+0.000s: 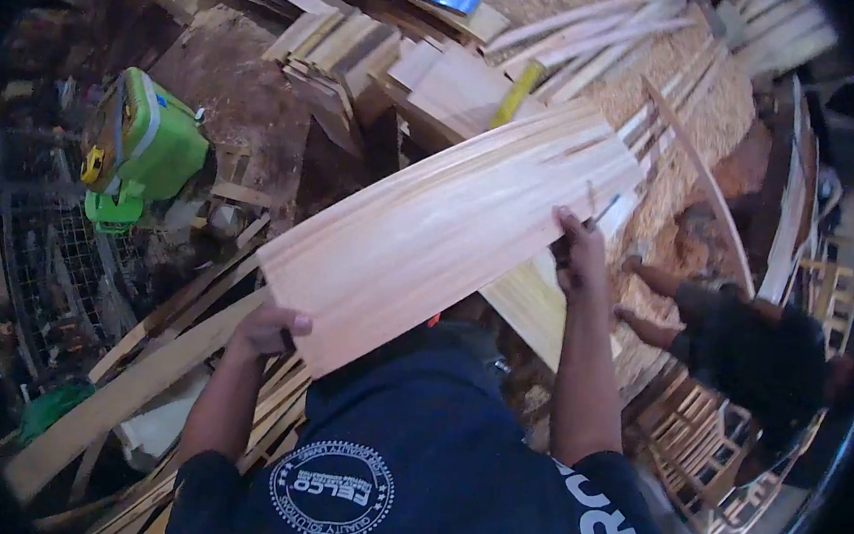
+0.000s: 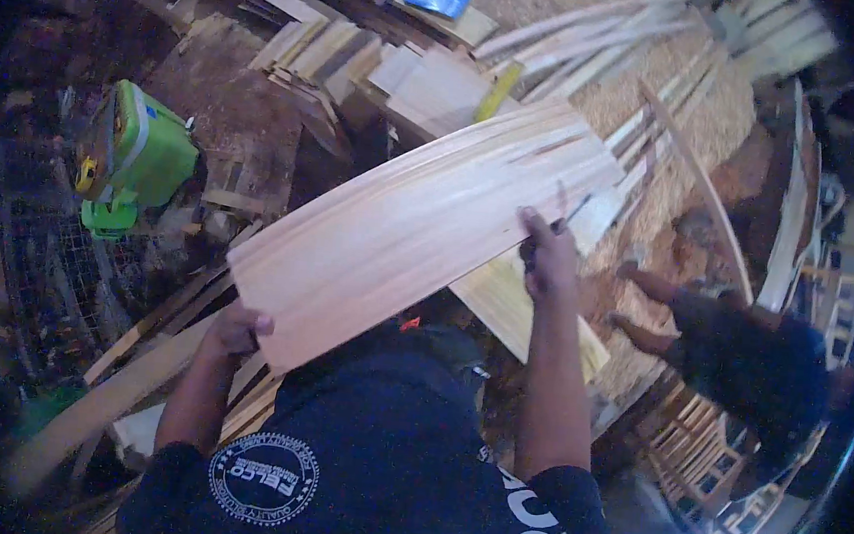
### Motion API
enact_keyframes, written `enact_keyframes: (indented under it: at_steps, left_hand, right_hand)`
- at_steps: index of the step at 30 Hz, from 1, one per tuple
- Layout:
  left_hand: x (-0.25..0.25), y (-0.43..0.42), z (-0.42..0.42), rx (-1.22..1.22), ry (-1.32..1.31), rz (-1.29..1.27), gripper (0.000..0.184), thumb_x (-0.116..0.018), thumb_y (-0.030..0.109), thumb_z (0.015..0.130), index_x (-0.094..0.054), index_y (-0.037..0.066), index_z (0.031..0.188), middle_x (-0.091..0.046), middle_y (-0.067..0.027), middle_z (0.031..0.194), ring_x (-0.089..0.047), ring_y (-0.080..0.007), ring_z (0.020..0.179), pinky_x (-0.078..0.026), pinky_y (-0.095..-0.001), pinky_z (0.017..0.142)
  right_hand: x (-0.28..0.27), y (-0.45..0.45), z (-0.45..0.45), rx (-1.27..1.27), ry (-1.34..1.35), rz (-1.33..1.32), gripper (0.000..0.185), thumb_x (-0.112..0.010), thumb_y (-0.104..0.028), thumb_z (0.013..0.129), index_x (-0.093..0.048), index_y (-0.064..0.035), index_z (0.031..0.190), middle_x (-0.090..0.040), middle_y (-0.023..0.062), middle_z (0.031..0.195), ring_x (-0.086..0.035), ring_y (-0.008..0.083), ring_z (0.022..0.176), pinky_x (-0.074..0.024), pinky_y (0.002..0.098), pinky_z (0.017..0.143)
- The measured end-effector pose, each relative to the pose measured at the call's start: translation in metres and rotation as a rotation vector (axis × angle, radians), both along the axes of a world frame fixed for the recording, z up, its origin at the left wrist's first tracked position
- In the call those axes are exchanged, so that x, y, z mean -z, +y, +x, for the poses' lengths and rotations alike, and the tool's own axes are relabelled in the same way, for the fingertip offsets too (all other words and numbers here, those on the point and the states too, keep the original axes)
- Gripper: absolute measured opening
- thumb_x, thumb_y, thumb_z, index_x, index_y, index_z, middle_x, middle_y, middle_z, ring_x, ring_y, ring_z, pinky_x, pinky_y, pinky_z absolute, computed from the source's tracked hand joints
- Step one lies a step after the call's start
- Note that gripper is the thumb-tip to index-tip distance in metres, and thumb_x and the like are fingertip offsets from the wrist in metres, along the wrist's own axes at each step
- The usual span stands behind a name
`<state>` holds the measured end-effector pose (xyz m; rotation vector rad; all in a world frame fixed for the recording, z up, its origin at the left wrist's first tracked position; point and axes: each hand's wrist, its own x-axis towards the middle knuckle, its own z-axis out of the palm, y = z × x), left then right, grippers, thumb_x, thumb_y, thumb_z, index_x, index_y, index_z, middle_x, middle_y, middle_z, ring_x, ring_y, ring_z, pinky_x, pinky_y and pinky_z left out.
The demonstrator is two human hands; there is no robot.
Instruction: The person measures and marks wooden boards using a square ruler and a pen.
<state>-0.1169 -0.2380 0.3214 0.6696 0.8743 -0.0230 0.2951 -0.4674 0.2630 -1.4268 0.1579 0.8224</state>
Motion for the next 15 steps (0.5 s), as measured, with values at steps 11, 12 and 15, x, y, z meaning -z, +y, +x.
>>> enact_keyframes:
  at_steps: [11, 12, 15]
  left_hand:
    - [-0.043, 0.199, -0.272, -0.334, 0.475, 0.218, 0.047, -0.073, 0.015, 0.064, -0.065, 0.0, 0.108, -0.07, -0.0145, 0.097, -0.07, -0.0271, 0.088, -0.06, -0.0456, 0.082]
    - [-0.036, 0.211, -0.263, -0.27, 0.501, 0.207, 0.041, -0.074, 0.015, 0.066, -0.065, 0.002, 0.104, -0.068, -0.0131, 0.096, -0.068, -0.0243, 0.084, -0.059, -0.0431, 0.077]
    - [0.001, 0.246, -0.175, -0.212, 0.55, 0.103, 0.027, -0.076, 0.016, 0.074, -0.064, 0.006, 0.096, -0.065, -0.0087, 0.091, -0.063, -0.018, 0.074, -0.056, -0.0344, 0.062]
  right_hand:
    - [0.065, 0.245, -0.187, -1.091, -0.265, -0.249, 0.049, -0.072, -0.045, 0.091, -0.072, 0.0017, 0.105, -0.073, 0.0189, 0.094, -0.071, 0.0285, 0.089, -0.0532, 0.0418, 0.082]
    - [0.08, 0.244, -0.19, -1.194, -0.374, -0.237, 0.045, -0.071, -0.043, 0.092, -0.072, 0.0005, 0.106, -0.073, 0.019, 0.093, -0.071, 0.0294, 0.088, -0.0534, 0.0424, 0.082]
    - [0.092, 0.237, -0.176, -1.319, -0.497, -0.35, 0.04, -0.071, -0.038, 0.093, -0.072, -0.0009, 0.107, -0.072, 0.021, 0.095, -0.071, 0.0308, 0.09, -0.0534, 0.0434, 0.082]
